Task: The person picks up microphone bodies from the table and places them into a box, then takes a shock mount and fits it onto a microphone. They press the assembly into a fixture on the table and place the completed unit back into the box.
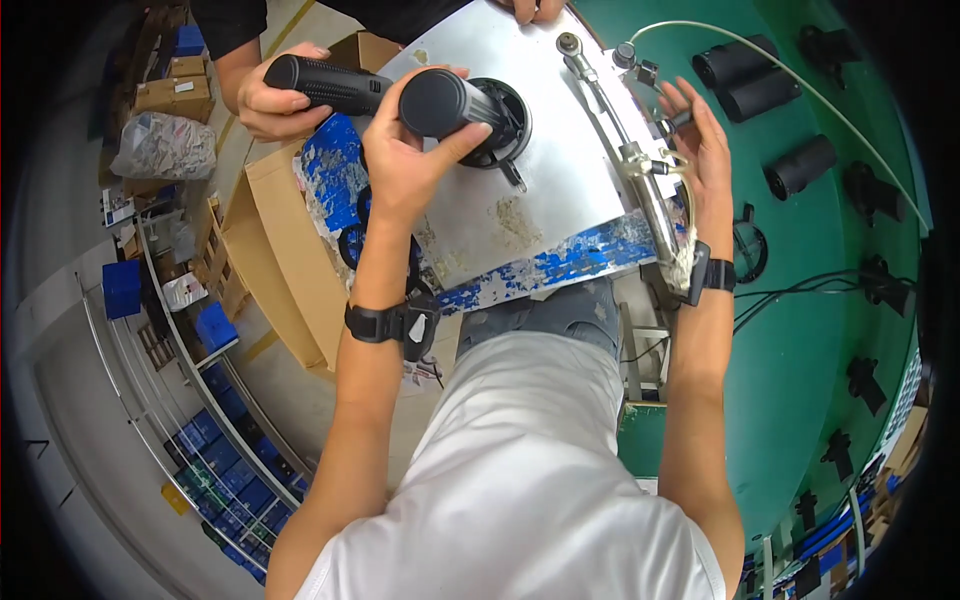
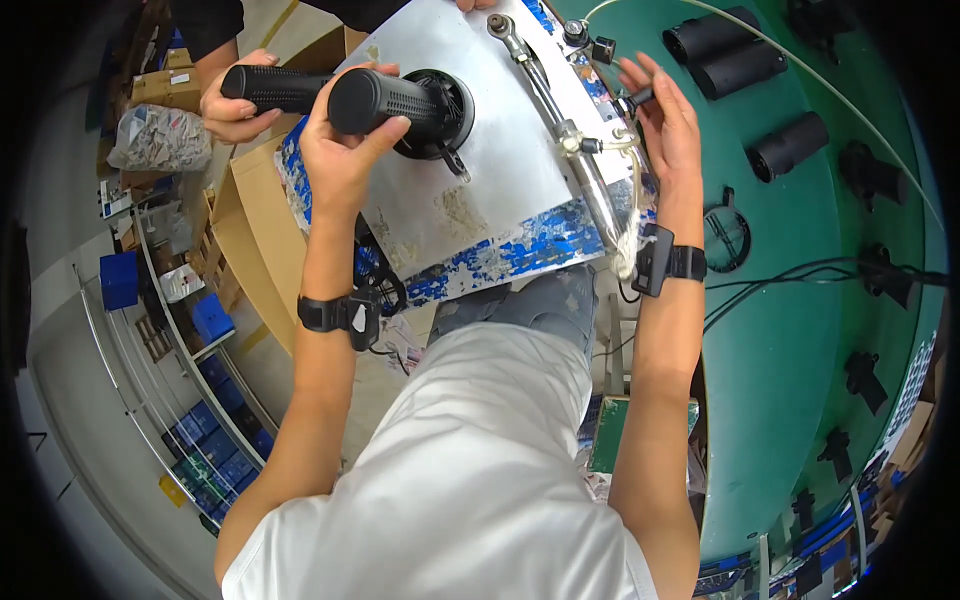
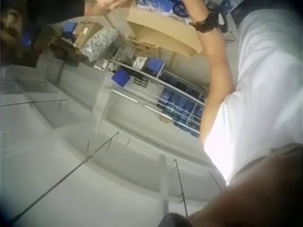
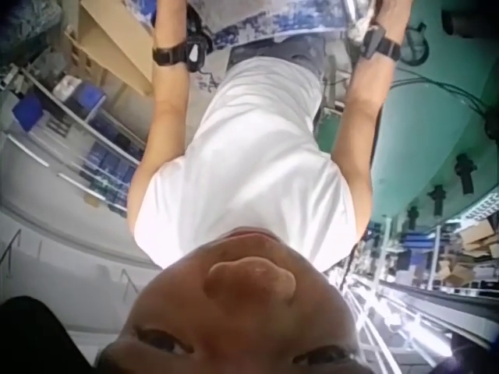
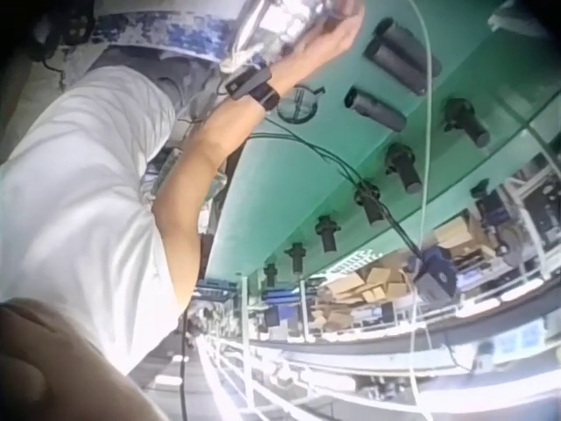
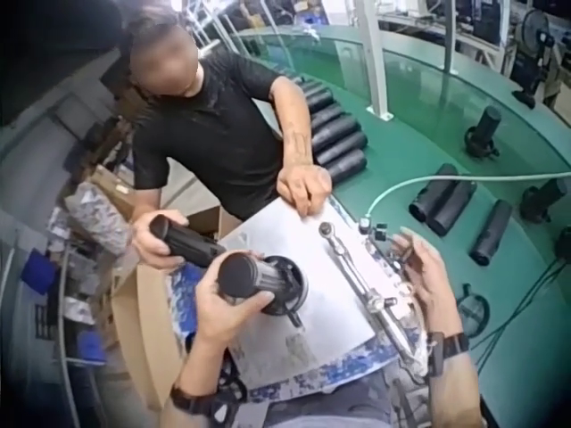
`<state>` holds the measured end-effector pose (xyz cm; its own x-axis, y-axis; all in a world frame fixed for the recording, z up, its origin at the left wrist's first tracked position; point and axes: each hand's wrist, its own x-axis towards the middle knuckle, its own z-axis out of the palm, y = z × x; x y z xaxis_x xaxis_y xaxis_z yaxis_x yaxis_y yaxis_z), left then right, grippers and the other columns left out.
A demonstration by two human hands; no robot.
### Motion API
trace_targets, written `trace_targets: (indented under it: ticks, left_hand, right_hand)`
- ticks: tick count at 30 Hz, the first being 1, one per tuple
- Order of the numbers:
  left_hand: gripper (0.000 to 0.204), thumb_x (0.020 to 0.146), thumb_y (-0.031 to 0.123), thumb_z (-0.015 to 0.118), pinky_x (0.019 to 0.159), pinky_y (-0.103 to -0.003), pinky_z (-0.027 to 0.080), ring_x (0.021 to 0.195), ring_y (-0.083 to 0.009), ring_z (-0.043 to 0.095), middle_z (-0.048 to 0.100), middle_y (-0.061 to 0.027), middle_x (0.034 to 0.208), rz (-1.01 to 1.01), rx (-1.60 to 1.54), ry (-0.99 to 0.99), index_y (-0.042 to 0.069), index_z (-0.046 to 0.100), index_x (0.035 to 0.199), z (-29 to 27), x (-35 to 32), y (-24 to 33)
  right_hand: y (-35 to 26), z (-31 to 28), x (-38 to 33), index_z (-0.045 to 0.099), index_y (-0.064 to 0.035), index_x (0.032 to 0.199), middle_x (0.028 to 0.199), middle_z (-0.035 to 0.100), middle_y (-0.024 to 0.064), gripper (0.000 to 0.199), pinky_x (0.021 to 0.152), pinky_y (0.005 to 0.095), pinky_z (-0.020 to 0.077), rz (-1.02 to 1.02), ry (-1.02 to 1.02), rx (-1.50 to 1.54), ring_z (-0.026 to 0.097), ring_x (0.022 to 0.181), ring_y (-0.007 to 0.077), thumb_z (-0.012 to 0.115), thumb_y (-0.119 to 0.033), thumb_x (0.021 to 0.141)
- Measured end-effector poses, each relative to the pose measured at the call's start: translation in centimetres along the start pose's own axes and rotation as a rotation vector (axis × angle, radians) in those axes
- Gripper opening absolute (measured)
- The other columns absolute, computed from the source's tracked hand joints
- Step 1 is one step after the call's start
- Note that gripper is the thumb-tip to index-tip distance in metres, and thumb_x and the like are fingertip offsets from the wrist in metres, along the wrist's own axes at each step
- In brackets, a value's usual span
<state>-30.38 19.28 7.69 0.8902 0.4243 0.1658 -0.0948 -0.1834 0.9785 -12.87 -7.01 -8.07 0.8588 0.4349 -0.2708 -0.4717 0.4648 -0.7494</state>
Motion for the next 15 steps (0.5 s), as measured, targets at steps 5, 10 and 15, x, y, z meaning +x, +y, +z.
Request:
trace_targets:
  ticks: [5,10,15]
  left_hand:
    - [0.024,0.088,0.017,0.058,0.088,-0.032,0.047,0.094,-0.0233,0.061,0.064,-0.0158,0.103,0.382,-0.037,0.25,-0.002,0.063,0.102,-3.1,1.8,9.1]
    - [0.049,0.088,0.042,0.051,0.084,-0.034,0.05,0.09,-0.0245,0.062,0.061,-0.017,0.102,0.529,0.006,0.241,-0.002,0.057,0.11,-1.0,3.0,18.9]
    - [0.075,0.079,0.058,0.061,0.08,-0.037,0.052,0.091,-0.0252,0.061,0.057,-0.0162,0.106,0.416,-0.422,-0.304,-0.003,0.046,0.121,0.1,2.8,23.7]
  right_hand:
    - [-1.0,-4.3,-7.0,0.033,-0.0023,0.142,0.145,0.038,0.0165,0.06,0.109,0.0377,0.0289,0.047,0.113,-0.008,0.037,0.133,0.0276,0.036,-0.045,0.099]
    - [-4.1,-8.2,-14.5,0.044,-0.0021,0.136,0.133,0.051,0.0139,0.05,0.101,0.032,0.037,0.032,0.326,-0.163,0.05,0.121,0.0228,0.041,-0.036,0.099]
    - [-12.3,-0.4,-15.6,0.05,-0.0011,0.128,0.119,0.061,0.0105,0.041,0.092,0.0289,0.0434,-0.234,0.321,-0.24,0.058,0.107,0.0191,0.046,-0.029,0.098]
